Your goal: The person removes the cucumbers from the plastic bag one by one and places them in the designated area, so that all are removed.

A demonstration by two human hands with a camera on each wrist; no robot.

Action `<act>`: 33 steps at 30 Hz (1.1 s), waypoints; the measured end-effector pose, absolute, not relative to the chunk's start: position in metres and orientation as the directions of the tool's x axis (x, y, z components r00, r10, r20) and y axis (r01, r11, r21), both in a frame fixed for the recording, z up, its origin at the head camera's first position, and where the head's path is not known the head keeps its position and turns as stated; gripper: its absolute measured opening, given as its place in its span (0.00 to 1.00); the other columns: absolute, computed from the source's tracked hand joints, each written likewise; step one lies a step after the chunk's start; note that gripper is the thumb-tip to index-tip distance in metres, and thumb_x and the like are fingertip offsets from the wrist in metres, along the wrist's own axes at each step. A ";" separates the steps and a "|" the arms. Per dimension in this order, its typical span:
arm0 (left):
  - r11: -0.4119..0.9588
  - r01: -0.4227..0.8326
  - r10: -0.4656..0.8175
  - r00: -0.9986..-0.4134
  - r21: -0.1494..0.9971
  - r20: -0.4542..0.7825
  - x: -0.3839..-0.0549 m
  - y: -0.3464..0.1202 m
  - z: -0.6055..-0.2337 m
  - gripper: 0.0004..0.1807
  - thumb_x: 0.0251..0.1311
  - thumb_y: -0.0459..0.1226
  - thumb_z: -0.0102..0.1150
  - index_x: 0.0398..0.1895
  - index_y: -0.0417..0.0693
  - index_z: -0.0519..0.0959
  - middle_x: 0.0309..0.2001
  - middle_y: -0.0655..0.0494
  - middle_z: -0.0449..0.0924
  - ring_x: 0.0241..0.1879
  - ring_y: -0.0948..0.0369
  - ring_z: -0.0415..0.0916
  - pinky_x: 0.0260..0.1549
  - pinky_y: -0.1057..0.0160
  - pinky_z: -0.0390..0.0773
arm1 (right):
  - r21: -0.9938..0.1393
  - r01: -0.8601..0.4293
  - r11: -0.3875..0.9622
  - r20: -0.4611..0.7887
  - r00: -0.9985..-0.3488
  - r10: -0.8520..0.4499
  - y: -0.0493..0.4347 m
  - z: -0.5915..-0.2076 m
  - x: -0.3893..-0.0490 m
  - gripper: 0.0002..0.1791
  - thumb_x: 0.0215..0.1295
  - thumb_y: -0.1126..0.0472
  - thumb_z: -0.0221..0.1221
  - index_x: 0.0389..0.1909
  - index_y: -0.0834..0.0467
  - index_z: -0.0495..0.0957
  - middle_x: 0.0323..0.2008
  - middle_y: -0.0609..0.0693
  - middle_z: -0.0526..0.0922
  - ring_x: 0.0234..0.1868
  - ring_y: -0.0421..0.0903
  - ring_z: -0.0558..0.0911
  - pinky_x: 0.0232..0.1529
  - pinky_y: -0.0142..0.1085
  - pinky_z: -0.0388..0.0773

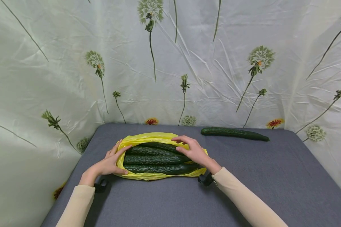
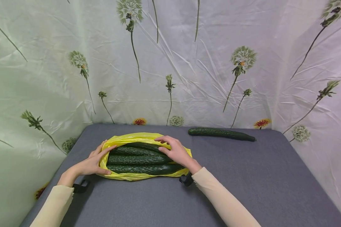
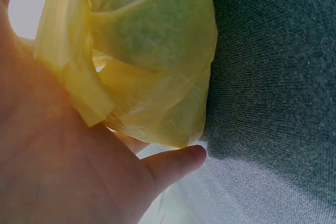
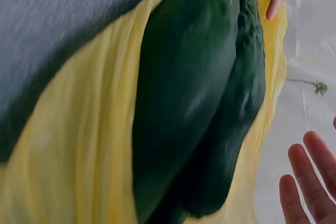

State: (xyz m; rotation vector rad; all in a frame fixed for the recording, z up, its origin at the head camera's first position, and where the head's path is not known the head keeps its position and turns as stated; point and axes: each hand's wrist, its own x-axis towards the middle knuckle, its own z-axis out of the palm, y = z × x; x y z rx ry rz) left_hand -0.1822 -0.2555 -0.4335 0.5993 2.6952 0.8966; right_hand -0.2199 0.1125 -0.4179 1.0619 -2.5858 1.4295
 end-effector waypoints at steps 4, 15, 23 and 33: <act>0.728 0.306 0.451 -0.887 0.614 -0.093 -0.182 -0.256 -0.433 0.54 0.47 0.50 0.72 0.75 0.50 0.52 0.73 0.34 0.26 0.65 0.24 0.31 0.48 0.21 0.46 | -0.761 -0.551 0.342 0.287 -0.759 -0.585 0.103 -0.419 -0.217 0.19 0.68 0.66 0.57 0.60 0.59 0.74 0.56 0.54 0.76 0.55 0.54 0.75 0.54 0.51 0.70; 0.720 0.299 0.447 -0.890 0.626 -0.090 -0.181 -0.255 -0.434 0.54 0.48 0.50 0.72 0.75 0.49 0.52 0.73 0.35 0.26 0.65 0.24 0.30 0.49 0.21 0.43 | -0.750 -0.579 0.320 0.273 -0.712 -0.647 0.081 -0.426 -0.212 0.21 0.67 0.65 0.58 0.61 0.61 0.73 0.57 0.53 0.76 0.56 0.54 0.75 0.55 0.49 0.70; 0.715 0.293 0.448 -0.889 0.635 -0.093 -0.181 -0.256 -0.434 0.54 0.48 0.49 0.72 0.75 0.49 0.52 0.73 0.35 0.25 0.65 0.24 0.28 0.50 0.21 0.39 | -0.759 -0.567 0.320 0.233 -0.696 -0.679 0.069 -0.430 -0.209 0.22 0.67 0.64 0.58 0.62 0.60 0.72 0.58 0.51 0.75 0.57 0.52 0.74 0.56 0.47 0.70; 0.724 0.292 0.446 -0.889 0.625 -0.102 -0.182 -0.256 -0.432 0.54 0.48 0.51 0.72 0.75 0.50 0.52 0.73 0.35 0.25 0.65 0.25 0.31 0.49 0.21 0.44 | -0.775 -0.546 0.319 0.206 -0.695 -0.689 0.057 -0.433 -0.207 0.22 0.67 0.64 0.58 0.62 0.59 0.72 0.58 0.50 0.75 0.58 0.51 0.73 0.57 0.45 0.69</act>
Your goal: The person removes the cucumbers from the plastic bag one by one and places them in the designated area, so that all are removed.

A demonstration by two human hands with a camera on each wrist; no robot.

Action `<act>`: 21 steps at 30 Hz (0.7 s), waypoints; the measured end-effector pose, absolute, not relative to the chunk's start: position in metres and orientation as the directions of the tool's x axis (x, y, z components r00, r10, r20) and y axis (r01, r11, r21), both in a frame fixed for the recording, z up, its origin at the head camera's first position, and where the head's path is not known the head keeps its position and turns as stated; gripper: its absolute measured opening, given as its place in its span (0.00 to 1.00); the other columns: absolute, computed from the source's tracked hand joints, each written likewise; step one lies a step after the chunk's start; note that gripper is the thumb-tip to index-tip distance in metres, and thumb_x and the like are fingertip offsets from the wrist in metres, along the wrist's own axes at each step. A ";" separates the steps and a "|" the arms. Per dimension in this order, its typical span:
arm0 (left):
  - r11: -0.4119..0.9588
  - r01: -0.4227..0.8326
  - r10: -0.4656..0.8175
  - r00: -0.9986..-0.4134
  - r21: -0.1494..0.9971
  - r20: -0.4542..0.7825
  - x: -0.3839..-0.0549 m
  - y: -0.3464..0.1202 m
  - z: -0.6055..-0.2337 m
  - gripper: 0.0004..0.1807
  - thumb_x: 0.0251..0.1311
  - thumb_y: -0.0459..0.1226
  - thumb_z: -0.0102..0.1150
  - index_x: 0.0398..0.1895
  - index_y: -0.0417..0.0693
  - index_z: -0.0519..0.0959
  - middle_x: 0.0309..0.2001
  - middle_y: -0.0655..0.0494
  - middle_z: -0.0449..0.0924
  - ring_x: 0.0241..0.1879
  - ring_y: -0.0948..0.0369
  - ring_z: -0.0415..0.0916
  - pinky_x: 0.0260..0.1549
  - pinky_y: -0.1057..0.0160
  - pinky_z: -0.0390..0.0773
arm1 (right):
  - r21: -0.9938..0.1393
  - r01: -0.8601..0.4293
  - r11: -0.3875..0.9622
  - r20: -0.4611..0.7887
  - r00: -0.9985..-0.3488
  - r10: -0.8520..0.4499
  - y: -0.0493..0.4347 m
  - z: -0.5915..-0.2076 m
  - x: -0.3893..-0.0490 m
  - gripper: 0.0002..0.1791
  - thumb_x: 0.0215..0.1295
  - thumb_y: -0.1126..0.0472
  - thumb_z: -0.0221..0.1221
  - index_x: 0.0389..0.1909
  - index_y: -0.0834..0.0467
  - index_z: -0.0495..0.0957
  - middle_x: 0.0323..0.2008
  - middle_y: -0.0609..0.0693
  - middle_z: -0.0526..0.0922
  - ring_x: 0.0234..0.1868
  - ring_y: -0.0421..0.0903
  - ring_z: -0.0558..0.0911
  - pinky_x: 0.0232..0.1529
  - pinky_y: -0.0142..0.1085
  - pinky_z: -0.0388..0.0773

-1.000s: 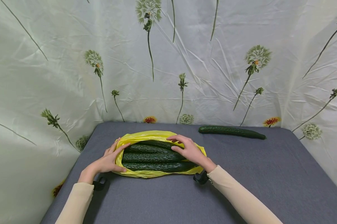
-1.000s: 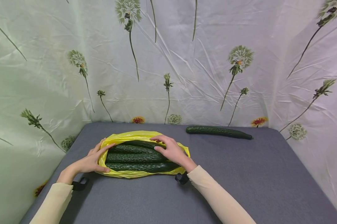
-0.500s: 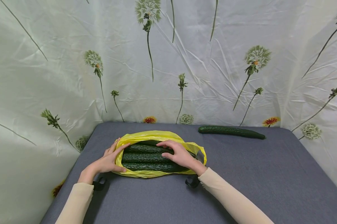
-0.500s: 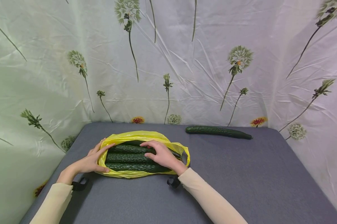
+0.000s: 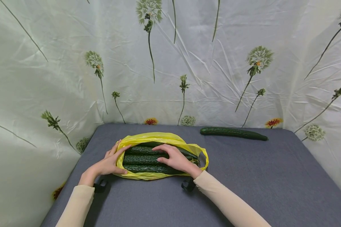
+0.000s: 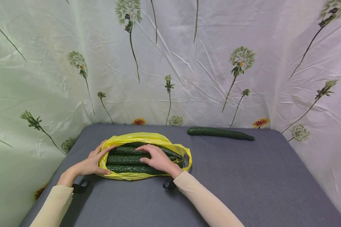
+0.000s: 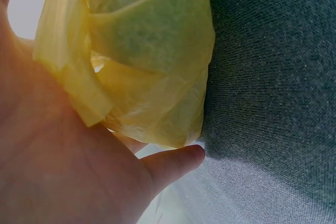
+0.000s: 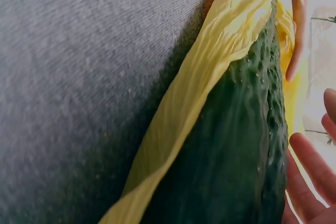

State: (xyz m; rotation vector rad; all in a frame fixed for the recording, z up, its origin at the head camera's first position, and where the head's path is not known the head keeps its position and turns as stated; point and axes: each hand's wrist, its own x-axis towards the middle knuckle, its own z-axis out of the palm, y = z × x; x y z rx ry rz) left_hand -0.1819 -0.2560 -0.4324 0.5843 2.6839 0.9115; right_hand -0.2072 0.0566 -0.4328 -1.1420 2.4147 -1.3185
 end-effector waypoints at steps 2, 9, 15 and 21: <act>0.727 0.289 0.444 -0.890 0.623 -0.105 -0.182 -0.256 -0.432 0.54 0.48 0.51 0.72 0.75 0.51 0.52 0.73 0.35 0.26 0.65 0.25 0.31 0.48 0.21 0.45 | -0.770 -0.545 0.332 0.195 -0.697 -0.690 0.054 -0.433 -0.207 0.22 0.67 0.63 0.59 0.62 0.58 0.72 0.58 0.49 0.75 0.57 0.51 0.73 0.57 0.44 0.69; 0.720 0.294 0.447 -0.889 0.629 -0.095 -0.182 -0.254 -0.432 0.53 0.48 0.50 0.72 0.75 0.50 0.52 0.73 0.35 0.26 0.65 0.24 0.31 0.49 0.21 0.44 | -0.744 -0.544 0.388 0.161 -0.709 -0.686 0.050 -0.434 -0.206 0.22 0.67 0.61 0.59 0.62 0.56 0.72 0.58 0.48 0.75 0.55 0.48 0.74 0.55 0.43 0.69; 0.731 0.288 0.440 -0.892 0.618 -0.104 -0.182 -0.255 -0.433 0.53 0.48 0.51 0.71 0.75 0.51 0.52 0.73 0.36 0.26 0.65 0.25 0.32 0.48 0.21 0.47 | -0.701 -0.554 0.449 0.147 -0.728 -0.669 0.047 -0.436 -0.204 0.22 0.67 0.60 0.59 0.62 0.53 0.73 0.59 0.46 0.75 0.56 0.46 0.74 0.56 0.41 0.69; 0.734 0.291 0.441 -0.892 0.613 -0.104 -0.183 -0.256 -0.434 0.54 0.48 0.51 0.71 0.75 0.52 0.52 0.73 0.35 0.26 0.65 0.25 0.32 0.48 0.21 0.48 | -0.634 -0.571 0.521 0.134 -0.745 -0.654 0.045 -0.438 -0.202 0.22 0.66 0.57 0.60 0.61 0.49 0.74 0.58 0.45 0.76 0.55 0.45 0.74 0.54 0.41 0.70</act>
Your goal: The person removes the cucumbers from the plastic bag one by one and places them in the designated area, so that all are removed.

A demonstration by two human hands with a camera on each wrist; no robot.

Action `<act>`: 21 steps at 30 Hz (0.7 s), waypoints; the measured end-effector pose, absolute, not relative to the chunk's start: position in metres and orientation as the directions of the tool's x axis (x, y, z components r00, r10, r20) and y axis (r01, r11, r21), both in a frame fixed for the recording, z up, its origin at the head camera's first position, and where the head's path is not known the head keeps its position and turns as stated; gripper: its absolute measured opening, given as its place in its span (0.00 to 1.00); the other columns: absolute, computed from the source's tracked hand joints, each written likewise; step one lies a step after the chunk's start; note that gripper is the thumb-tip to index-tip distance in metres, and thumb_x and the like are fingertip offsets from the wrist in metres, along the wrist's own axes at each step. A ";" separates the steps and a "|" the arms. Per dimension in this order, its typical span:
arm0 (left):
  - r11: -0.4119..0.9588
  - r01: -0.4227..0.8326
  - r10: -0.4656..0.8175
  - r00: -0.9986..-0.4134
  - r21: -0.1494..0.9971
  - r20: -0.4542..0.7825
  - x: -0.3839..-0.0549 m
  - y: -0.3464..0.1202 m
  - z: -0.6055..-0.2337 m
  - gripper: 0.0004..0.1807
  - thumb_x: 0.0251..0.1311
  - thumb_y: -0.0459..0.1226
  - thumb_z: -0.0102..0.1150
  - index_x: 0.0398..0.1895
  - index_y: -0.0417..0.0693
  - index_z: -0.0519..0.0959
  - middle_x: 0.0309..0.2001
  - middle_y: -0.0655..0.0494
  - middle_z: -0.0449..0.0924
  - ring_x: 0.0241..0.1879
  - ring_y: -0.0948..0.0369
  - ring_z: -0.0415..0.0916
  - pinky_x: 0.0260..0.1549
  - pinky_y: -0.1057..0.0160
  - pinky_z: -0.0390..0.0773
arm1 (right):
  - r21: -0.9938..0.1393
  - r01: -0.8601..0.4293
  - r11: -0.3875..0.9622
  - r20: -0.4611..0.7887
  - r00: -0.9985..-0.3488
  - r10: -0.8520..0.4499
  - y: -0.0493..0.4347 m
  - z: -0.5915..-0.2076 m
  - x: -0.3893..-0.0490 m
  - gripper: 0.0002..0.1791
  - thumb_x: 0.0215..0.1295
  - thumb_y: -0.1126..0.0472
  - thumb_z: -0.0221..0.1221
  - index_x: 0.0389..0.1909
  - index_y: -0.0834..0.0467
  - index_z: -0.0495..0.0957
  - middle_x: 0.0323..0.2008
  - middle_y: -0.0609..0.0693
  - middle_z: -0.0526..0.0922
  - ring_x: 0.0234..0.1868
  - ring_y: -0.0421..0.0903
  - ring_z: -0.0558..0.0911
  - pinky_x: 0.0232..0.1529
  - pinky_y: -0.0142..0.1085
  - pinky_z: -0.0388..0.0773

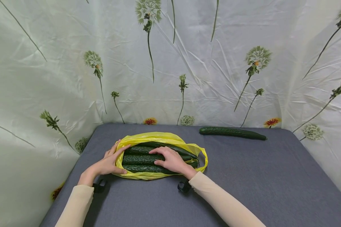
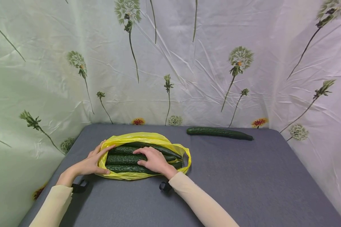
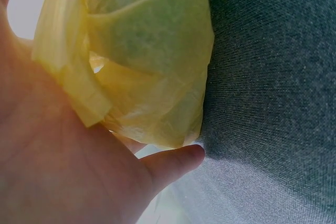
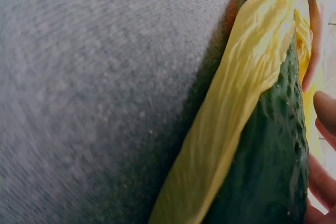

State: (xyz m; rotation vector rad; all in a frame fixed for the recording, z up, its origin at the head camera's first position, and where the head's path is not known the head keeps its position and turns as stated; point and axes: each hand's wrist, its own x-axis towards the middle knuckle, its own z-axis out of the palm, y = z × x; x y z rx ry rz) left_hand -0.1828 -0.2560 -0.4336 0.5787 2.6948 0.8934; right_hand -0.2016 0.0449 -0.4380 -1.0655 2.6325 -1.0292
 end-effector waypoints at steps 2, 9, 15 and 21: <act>0.733 0.293 0.441 -0.892 0.614 -0.101 -0.183 -0.256 -0.434 0.54 0.48 0.52 0.71 0.75 0.52 0.52 0.73 0.35 0.26 0.65 0.25 0.32 0.48 0.21 0.48 | -0.611 -0.575 0.545 0.130 -0.751 -0.647 0.044 -0.439 -0.201 0.22 0.66 0.57 0.61 0.60 0.47 0.75 0.57 0.45 0.76 0.55 0.45 0.74 0.53 0.42 0.70; 0.733 0.288 0.437 -0.894 0.616 -0.102 -0.183 -0.256 -0.435 0.54 0.48 0.52 0.71 0.75 0.52 0.52 0.73 0.35 0.25 0.65 0.25 0.32 0.47 0.21 0.48 | -0.543 -0.611 0.576 0.147 -0.745 -0.651 0.043 -0.440 -0.200 0.22 0.64 0.57 0.62 0.59 0.47 0.76 0.55 0.46 0.77 0.53 0.45 0.75 0.50 0.41 0.72; 0.734 0.283 0.434 -0.895 0.617 -0.106 -0.183 -0.256 -0.435 0.54 0.48 0.51 0.71 0.75 0.52 0.52 0.73 0.35 0.25 0.64 0.25 0.32 0.47 0.20 0.49 | -0.504 -0.634 0.586 0.163 -0.737 -0.656 0.041 -0.443 -0.201 0.21 0.64 0.58 0.63 0.58 0.47 0.77 0.54 0.44 0.78 0.50 0.44 0.75 0.45 0.38 0.73; 0.732 0.287 0.437 -0.894 0.617 -0.103 -0.183 -0.256 -0.436 0.53 0.48 0.51 0.72 0.75 0.51 0.52 0.73 0.34 0.26 0.64 0.24 0.31 0.47 0.20 0.48 | -0.485 -0.642 0.594 0.170 -0.735 -0.656 0.040 -0.443 -0.201 0.21 0.63 0.57 0.63 0.58 0.46 0.77 0.53 0.44 0.78 0.48 0.43 0.75 0.42 0.37 0.73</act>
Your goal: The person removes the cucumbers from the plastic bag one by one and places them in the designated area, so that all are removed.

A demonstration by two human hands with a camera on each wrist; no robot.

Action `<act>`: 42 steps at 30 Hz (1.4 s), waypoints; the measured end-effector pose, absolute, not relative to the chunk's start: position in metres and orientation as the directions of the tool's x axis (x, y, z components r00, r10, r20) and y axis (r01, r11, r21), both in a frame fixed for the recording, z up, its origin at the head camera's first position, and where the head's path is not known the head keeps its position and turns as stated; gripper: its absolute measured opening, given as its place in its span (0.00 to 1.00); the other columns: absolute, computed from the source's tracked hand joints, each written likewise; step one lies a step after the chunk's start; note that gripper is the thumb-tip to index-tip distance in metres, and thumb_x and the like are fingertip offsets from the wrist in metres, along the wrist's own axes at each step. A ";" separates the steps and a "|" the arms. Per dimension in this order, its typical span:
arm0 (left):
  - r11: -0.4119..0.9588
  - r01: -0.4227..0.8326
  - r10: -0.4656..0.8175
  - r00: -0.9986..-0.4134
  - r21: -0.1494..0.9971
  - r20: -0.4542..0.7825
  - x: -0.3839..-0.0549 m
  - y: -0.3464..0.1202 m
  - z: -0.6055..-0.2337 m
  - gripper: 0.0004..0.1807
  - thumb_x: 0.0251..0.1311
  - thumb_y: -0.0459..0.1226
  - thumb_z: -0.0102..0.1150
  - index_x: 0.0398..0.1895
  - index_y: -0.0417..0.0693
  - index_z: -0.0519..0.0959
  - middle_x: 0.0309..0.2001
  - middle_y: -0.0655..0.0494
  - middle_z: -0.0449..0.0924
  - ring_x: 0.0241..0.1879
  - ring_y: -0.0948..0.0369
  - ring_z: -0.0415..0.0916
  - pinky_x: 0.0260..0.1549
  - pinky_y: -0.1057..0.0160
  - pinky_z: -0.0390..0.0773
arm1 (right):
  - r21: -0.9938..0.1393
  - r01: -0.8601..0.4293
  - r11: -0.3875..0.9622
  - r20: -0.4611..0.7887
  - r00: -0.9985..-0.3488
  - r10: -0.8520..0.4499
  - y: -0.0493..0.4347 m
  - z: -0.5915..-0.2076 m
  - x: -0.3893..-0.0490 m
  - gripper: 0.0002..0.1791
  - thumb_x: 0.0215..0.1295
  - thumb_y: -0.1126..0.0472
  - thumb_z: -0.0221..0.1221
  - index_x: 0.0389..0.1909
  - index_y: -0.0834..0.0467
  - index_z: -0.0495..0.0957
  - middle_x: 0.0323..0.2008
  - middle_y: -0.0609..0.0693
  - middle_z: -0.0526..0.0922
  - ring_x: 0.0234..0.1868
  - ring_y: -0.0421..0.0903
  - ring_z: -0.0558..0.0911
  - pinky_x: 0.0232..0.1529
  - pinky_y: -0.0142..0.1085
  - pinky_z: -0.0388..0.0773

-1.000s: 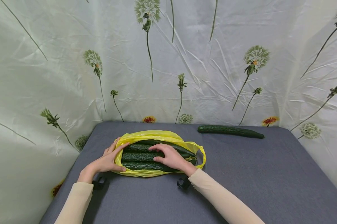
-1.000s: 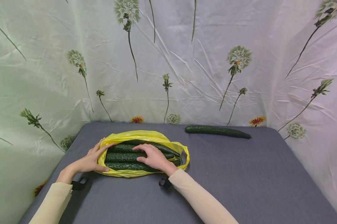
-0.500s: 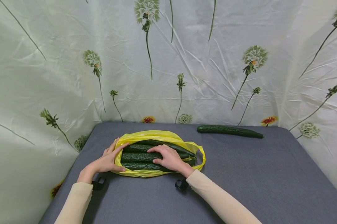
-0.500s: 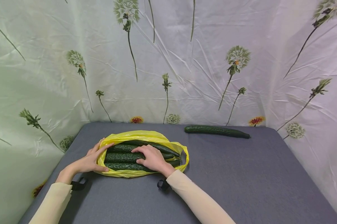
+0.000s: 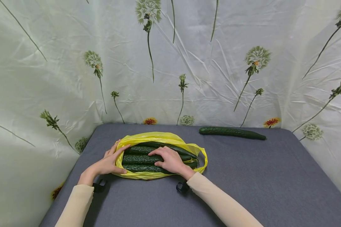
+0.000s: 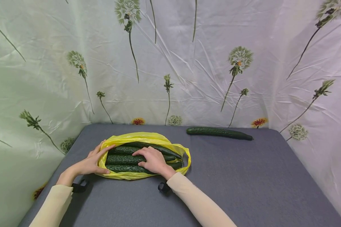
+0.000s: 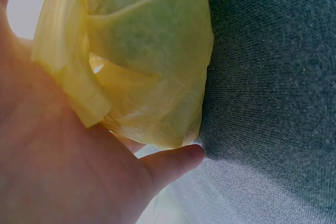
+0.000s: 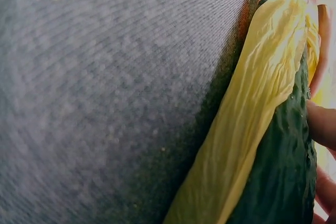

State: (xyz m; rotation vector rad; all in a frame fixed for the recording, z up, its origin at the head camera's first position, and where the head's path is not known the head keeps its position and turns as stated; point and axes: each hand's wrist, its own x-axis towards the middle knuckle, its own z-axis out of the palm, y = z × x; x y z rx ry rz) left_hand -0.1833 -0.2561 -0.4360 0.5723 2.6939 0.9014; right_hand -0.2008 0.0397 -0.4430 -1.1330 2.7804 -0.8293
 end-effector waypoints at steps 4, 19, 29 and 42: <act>0.721 0.289 0.442 -0.892 0.630 -0.097 -0.182 -0.256 -0.435 0.53 0.48 0.50 0.72 0.75 0.51 0.52 0.73 0.33 0.26 0.64 0.24 0.30 0.46 0.20 0.48 | -0.474 -0.641 0.604 0.165 -0.738 -0.654 0.039 -0.443 -0.201 0.21 0.63 0.56 0.63 0.57 0.45 0.78 0.53 0.43 0.78 0.47 0.43 0.75 0.40 0.35 0.72; 0.742 0.273 0.423 -0.899 0.612 -0.112 -0.182 -0.255 -0.434 0.54 0.47 0.49 0.73 0.75 0.50 0.52 0.73 0.33 0.27 0.65 0.24 0.29 0.49 0.21 0.43 | -0.489 -0.622 0.611 0.151 -0.751 -0.643 0.035 -0.442 -0.201 0.19 0.63 0.57 0.63 0.56 0.46 0.79 0.52 0.43 0.79 0.45 0.42 0.75 0.37 0.33 0.71; 0.734 0.279 0.434 -0.894 0.620 -0.113 -0.182 -0.254 -0.433 0.53 0.49 0.50 0.71 0.75 0.51 0.52 0.73 0.33 0.26 0.64 0.23 0.32 0.47 0.21 0.49 | -0.539 -0.621 0.569 0.144 -0.734 -0.664 0.038 -0.436 -0.203 0.18 0.62 0.62 0.64 0.54 0.50 0.81 0.49 0.46 0.80 0.41 0.41 0.73 0.36 0.32 0.66; 0.730 0.282 0.436 -0.894 0.623 -0.106 -0.182 -0.256 -0.434 0.54 0.48 0.51 0.71 0.75 0.49 0.52 0.73 0.33 0.26 0.64 0.23 0.34 0.47 0.20 0.48 | -0.545 -0.636 0.547 0.144 -0.713 -0.686 0.041 -0.428 -0.203 0.17 0.63 0.61 0.63 0.54 0.51 0.81 0.49 0.46 0.80 0.45 0.44 0.75 0.39 0.34 0.68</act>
